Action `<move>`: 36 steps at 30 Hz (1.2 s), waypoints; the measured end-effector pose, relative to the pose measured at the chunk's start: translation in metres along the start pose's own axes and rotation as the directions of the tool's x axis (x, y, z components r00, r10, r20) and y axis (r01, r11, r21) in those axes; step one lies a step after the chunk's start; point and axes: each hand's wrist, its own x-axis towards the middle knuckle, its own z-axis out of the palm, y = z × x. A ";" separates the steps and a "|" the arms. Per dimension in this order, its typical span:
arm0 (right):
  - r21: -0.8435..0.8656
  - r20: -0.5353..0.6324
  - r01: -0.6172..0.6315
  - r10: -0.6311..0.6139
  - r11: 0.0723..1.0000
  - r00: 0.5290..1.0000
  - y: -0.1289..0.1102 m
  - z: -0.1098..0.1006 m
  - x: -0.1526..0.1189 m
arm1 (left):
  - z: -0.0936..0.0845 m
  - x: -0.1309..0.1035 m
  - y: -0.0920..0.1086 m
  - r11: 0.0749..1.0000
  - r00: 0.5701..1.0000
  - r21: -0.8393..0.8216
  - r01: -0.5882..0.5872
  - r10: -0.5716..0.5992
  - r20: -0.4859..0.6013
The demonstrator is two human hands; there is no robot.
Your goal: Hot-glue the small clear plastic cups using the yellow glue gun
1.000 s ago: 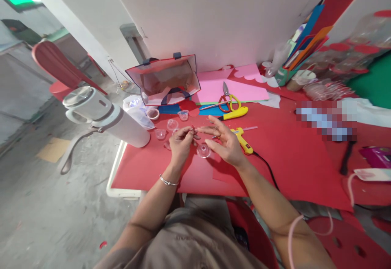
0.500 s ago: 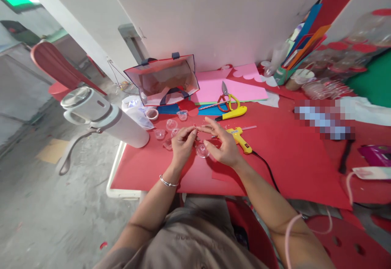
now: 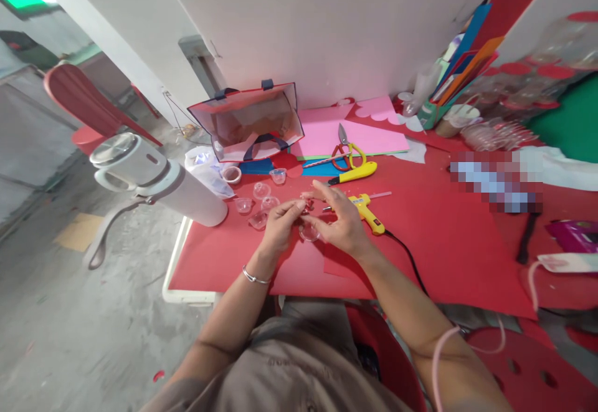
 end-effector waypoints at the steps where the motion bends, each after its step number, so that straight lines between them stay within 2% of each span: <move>1: -0.026 -0.013 0.015 -0.016 1.000 1.000 0.000 0.001 0.000 | 0.000 0.000 0.000 1.000 0.999 -0.009 0.023 -0.022 0.023; 3: -0.032 -0.053 0.019 -0.021 0.999 0.998 0.000 0.002 -0.002 | -0.001 -0.001 0.000 0.999 0.998 -0.008 0.045 -0.044 0.048; 6: 0.027 -0.076 -0.037 0.039 0.999 0.996 0.000 0.002 -0.003 | -0.003 0.001 0.001 0.998 0.997 -0.006 0.064 -0.064 0.044; 11: 0.122 -0.013 -0.123 0.125 0.985 0.992 -0.003 -0.002 -0.001 | -0.004 0.003 0.002 1.000 1.000 -0.023 0.004 -0.004 0.008; 15: 0.134 0.016 -0.151 0.150 0.979 0.989 -0.004 -0.002 0.000 | -0.003 0.004 0.003 0.998 0.996 -0.053 -0.046 0.042 -0.075; 18: 0.103 0.017 -0.121 0.119 0.987 0.993 -0.002 0.001 -0.002 | -0.001 0.003 0.003 0.997 0.994 -0.056 -0.054 0.048 -0.102; 23: 0.019 -0.023 -0.009 0.009 1.000 1.000 0.004 0.005 -0.004 | -0.002 0.001 0.000 0.997 0.995 -0.029 -0.067 0.065 -0.080; 25: -0.010 -0.003 0.024 -0.024 1.000 1.000 0.006 0.004 -0.003 | -0.004 0.001 -0.002 0.998 0.996 -0.014 -0.054 0.053 -0.078; 30: 0.006 0.107 0.018 -0.018 1.000 0.994 0.007 0.000 0.000 | -0.011 0.002 -0.001 0.999 0.999 0.042 0.035 -0.036 0.026; 36: 0.229 -0.015 -0.202 0.211 0.952 0.977 0.003 0.001 0.000 | -0.007 0.000 0.008 0.971 0.961 -0.090 0.223 -0.203 0.189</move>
